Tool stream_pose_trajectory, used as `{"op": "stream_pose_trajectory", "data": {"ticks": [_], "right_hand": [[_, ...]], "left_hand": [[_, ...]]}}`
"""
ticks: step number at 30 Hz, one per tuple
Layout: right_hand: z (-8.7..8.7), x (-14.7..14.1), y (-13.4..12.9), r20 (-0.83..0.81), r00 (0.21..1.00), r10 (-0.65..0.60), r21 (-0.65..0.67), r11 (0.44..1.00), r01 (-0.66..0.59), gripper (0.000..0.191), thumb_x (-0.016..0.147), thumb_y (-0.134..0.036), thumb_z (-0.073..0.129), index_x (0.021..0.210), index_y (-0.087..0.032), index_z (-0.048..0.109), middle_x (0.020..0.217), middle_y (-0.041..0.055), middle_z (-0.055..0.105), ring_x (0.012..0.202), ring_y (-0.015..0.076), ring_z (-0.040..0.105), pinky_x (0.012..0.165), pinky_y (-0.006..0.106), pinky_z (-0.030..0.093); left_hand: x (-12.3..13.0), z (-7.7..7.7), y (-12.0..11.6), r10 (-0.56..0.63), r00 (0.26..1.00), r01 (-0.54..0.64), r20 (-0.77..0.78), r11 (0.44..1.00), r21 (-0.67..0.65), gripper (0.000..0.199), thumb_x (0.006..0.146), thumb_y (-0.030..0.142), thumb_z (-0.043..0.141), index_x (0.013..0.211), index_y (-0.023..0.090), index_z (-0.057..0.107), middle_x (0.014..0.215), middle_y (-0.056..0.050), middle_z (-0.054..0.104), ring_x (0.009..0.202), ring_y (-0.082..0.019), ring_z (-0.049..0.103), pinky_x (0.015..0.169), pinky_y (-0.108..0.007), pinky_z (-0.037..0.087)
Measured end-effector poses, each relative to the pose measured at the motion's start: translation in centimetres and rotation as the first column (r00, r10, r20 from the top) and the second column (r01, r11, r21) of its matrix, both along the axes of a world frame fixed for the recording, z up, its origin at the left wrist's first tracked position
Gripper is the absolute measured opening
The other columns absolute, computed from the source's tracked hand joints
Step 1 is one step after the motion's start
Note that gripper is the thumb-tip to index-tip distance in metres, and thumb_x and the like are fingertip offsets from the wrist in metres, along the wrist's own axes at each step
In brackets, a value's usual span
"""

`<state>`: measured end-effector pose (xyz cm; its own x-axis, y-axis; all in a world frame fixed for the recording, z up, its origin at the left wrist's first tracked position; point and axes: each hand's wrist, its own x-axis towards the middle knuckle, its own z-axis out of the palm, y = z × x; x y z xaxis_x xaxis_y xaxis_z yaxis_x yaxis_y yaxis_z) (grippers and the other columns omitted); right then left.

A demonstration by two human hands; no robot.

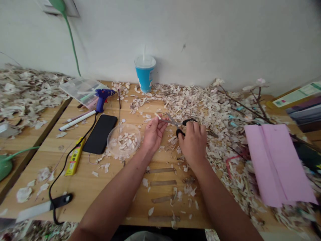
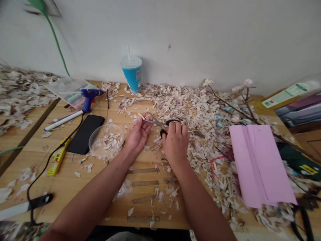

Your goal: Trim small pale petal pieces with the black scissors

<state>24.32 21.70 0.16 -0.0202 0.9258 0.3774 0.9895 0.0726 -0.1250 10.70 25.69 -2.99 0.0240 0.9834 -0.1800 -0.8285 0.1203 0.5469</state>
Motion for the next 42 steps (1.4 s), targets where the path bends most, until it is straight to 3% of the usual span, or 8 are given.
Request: {"op": "stream_pose_trajectory", "data": {"ticks": [13,24,42], "right_hand": [[0.0,0.1,0.2,0.045,0.998,-0.045,-0.039,0.998,0.047,0.031,0.083,-0.027,0.062,0.109,-0.012,0.052,0.105,0.0141,0.056,0.1,0.0305,0.043,0.085,0.042,0.037],[-0.3,0.2,0.3,0.017,0.999,-0.045,-0.041,0.998,0.045,0.029,0.084,-0.026,0.06,0.109,-0.013,0.051,0.105,0.0147,0.054,0.101,0.0302,0.042,0.084,0.042,0.037],[-0.1,0.1,0.2,0.042,0.998,-0.041,-0.06,0.997,0.044,0.03,0.085,-0.027,0.061,0.109,-0.013,0.051,0.107,0.014,0.054,0.102,0.0298,0.042,0.086,0.042,0.037]], "left_hand": [[0.2,-0.2,0.1,-0.011,0.998,0.012,-0.063,1.0,0.015,0.018,0.08,0.032,0.07,0.09,0.017,0.069,0.091,-0.005,0.073,0.093,-0.016,0.069,0.098,-0.033,0.047],[0.6,-0.5,0.1,-0.023,0.988,0.022,-0.151,1.0,-0.008,0.018,0.074,0.032,0.075,0.084,0.017,0.071,0.084,-0.003,0.073,0.08,-0.013,0.069,0.093,-0.033,0.049],[0.8,-1.0,0.0,-0.063,0.956,0.08,-0.285,0.996,0.048,0.023,0.073,0.039,0.075,0.077,0.017,0.071,0.077,-0.003,0.072,0.078,-0.015,0.07,0.086,-0.031,0.053]]}}
